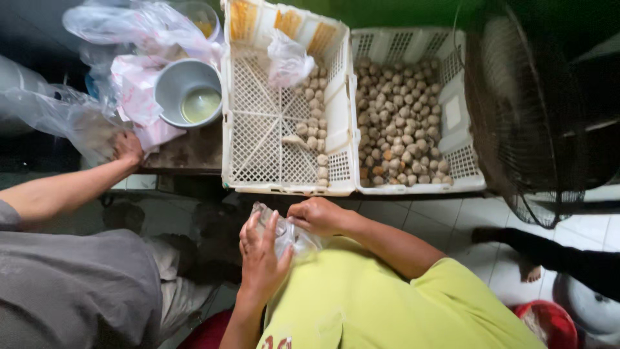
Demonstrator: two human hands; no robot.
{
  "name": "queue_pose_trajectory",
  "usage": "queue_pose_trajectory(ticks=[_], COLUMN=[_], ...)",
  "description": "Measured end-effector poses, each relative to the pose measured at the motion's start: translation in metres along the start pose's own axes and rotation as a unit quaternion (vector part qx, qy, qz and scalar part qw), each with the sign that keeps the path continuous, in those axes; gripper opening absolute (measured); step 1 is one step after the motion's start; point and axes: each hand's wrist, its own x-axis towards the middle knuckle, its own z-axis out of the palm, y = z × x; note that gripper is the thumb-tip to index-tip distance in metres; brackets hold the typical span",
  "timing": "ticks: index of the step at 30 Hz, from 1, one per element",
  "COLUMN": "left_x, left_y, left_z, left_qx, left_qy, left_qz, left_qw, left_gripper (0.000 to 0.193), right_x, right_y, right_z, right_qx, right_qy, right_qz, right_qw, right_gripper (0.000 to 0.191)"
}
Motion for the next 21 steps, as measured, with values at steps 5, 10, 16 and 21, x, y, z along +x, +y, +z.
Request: queue_pose_trajectory(ticks=[5, 10, 16, 21], left_x=[-0.011, -0.003, 0.023, 0.011], left_y=[-0.006, -0.022, -0.020, -0.013], left_z=[0.004, 0.029, 0.042, 0.028], left_qx=[0.046, -0.245, -0.078, -0.026], left_qy=[-0.062, 0.048, 0.178, 0.197], left_qz=[-0.067, -0.076, -0.192, -0.185], left_qw=[0.995, 0.965, 0.962, 0.963], left_gripper=[0.047, 0.044, 0.040, 0.028], right_x=[0.016, 0.035, 0.061, 0.123], right_y=[-0.005, -0.015, -0.001, 0.097], right_z=[-0.013, -0.029, -0.059, -0.118], right_qx=[0.043, 0.028, 0.114, 0.463], right_qy=[-0.016, -0.041, -0.166, 0.134], right_qz=[-0.025, -0.038, -0.069, 0.108], right_qw=[0.999, 0.998, 0.977, 0.869], right_gripper=[0.021, 0.026, 0.031, 0.026])
